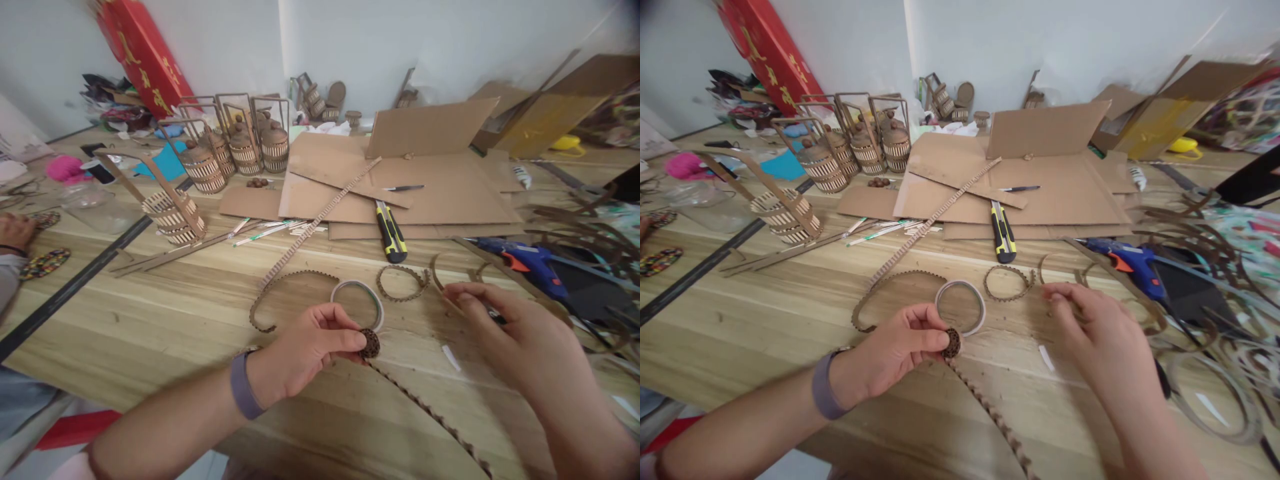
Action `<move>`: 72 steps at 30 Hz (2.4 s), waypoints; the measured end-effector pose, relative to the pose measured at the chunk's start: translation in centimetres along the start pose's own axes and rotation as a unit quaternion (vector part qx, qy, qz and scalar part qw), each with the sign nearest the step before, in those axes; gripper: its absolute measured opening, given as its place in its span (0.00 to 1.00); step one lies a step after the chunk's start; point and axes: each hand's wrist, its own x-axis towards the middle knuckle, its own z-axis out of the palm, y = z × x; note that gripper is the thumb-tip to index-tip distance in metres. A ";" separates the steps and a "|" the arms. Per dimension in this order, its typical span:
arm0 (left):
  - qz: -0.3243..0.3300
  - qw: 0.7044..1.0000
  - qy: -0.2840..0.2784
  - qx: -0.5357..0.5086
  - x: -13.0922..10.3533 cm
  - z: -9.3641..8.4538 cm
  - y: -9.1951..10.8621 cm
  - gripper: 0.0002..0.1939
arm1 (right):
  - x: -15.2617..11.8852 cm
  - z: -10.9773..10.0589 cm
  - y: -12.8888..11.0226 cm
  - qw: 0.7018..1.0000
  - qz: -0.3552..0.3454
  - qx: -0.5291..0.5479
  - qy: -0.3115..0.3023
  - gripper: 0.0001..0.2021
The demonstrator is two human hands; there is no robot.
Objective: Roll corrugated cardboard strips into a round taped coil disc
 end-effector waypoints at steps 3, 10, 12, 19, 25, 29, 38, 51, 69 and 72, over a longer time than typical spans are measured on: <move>0.009 1.000 0.010 -0.013 0.0 0.1 0.1 0.23 | -0.3 0.1 -1.0 0.993 -0.101 0.029 0.053 0.08; 0.023 0.999 0.040 -0.027 0.0 0.5 0.4 0.23 | -2.7 1.5 -6.8 0.917 -0.329 0.228 0.007 0.11; 0.025 0.998 0.047 -0.023 0.1 0.5 0.5 0.23 | -3.2 1.6 -7.7 0.910 -0.328 0.255 0.004 0.10; 0.061 0.996 0.066 -0.010 0.5 0.2 0.6 0.22 | -4.7 1.3 -7.1 0.910 -0.322 0.256 -0.059 0.11; 0.072 0.996 0.054 0.024 0.4 -0.2 0.9 0.19 | -5.3 0.7 -7.3 0.914 -0.254 0.302 -0.090 0.12; 0.069 0.996 0.028 0.055 0.2 -0.3 0.9 0.19 | -4.7 0.2 -7.9 0.926 -0.192 0.319 -0.053 0.13; 0.037 0.994 -0.050 0.091 0.0 -0.6 0.8 0.24 | -4.0 0.0 -7.7 0.929 -0.133 0.343 -0.040 0.07; 0.026 0.981 -0.107 0.160 -0.4 -0.8 1.0 0.26 | -3.2 0.2 -7.4 0.912 -0.122 0.387 -0.055 0.03; 0.119 0.916 -0.124 0.362 -1.7 -0.6 1.4 0.14 | -3.1 1.4 -6.4 0.887 0.062 0.392 -0.234 0.10; 0.198 0.858 -0.070 0.469 -1.8 -0.4 1.7 0.08 | -2.9 1.4 -7.1 0.878 0.082 0.393 -0.259 0.11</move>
